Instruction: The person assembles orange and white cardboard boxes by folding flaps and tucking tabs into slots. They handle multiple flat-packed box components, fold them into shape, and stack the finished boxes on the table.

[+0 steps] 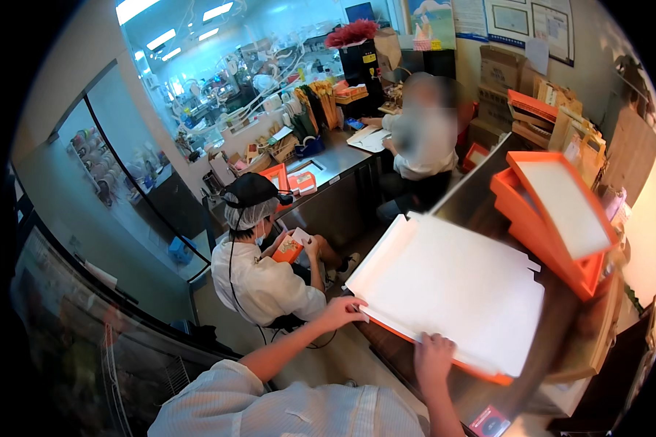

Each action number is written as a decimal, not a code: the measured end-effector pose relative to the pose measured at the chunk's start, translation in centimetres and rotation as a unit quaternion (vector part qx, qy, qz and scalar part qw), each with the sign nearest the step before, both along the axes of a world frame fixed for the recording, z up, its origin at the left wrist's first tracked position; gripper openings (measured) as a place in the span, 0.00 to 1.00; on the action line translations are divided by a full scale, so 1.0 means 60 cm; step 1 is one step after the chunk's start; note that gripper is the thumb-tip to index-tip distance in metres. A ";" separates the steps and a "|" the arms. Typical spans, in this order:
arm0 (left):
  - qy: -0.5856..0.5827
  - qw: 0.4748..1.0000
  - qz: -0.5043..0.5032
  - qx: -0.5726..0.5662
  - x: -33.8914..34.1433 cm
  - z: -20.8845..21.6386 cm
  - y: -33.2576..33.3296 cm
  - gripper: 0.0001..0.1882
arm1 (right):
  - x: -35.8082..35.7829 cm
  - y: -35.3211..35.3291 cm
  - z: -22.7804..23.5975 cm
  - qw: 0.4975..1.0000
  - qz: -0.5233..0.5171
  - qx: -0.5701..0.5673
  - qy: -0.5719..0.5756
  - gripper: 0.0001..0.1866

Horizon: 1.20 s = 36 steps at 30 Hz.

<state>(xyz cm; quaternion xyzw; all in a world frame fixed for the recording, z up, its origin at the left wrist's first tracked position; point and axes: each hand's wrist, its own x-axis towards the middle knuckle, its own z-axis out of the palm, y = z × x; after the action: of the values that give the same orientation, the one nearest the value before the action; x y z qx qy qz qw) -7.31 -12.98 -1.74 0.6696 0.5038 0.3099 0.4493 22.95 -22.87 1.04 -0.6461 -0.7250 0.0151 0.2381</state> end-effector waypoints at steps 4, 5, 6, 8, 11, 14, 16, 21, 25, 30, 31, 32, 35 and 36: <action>0.009 1.000 -0.006 0.003 0.042 0.006 -0.036 0.19 | -0.095 0.062 -0.017 0.995 0.101 -0.007 0.007 0.07; 0.014 1.000 0.006 0.002 0.049 0.013 -0.041 0.17 | -0.107 0.071 -0.017 0.992 0.126 -0.017 -0.002 0.07; 0.001 1.000 0.012 0.005 0.049 0.008 -0.043 0.17 | -0.109 0.079 -0.020 0.991 0.130 -0.023 0.007 0.06; -0.029 0.999 0.020 0.010 0.056 0.011 -0.047 0.17 | -0.100 0.087 -0.023 0.991 0.131 -0.036 0.019 0.06; -0.016 1.000 0.023 0.007 0.049 -0.005 -0.047 0.10 | -0.096 0.086 -0.007 0.984 0.150 -0.091 0.040 0.08; 0.049 0.996 0.068 0.039 0.038 -0.020 -0.040 0.10 | -0.070 0.057 0.039 0.973 0.183 -0.110 0.091 0.12; 0.079 0.992 0.086 0.055 0.030 -0.020 -0.025 0.10 | -0.011 0.038 0.037 0.971 0.172 -0.111 0.124 0.14; 0.093 0.993 0.072 0.016 0.002 -0.003 -0.004 0.10 | 0.192 -0.057 0.025 0.989 0.051 -0.105 0.088 0.14; 0.146 0.987 0.060 0.031 0.006 -0.013 0.011 0.10 | 0.269 -0.110 0.038 0.987 -0.007 -0.121 0.101 0.13; 0.145 0.988 0.024 0.046 0.010 0.005 0.016 0.14 | 0.309 -0.133 0.028 0.992 -0.110 -0.052 -0.019 0.09; 0.142 0.989 0.011 0.039 0.014 0.012 0.014 0.15 | 0.315 -0.140 0.026 0.989 -0.142 -0.046 -0.006 0.08; 0.139 0.990 -0.001 0.032 0.017 0.018 0.013 0.16 | 0.320 -0.144 0.025 0.984 -0.174 -0.040 0.007 0.07; 0.157 0.987 0.016 0.045 0.025 0.025 0.010 0.17 | 0.323 -0.155 0.033 0.976 -0.210 -0.038 0.040 0.06; 0.152 0.987 0.026 0.048 0.026 0.026 0.011 0.17 | 0.324 -0.156 0.035 0.970 -0.225 -0.055 0.072 0.06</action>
<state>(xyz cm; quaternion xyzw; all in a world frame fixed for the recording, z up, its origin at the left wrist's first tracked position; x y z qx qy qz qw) -5.73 -12.31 -0.20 0.7161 0.5681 0.2400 0.3270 42.38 -32.23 3.13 -0.8021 -0.5399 0.0476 0.2509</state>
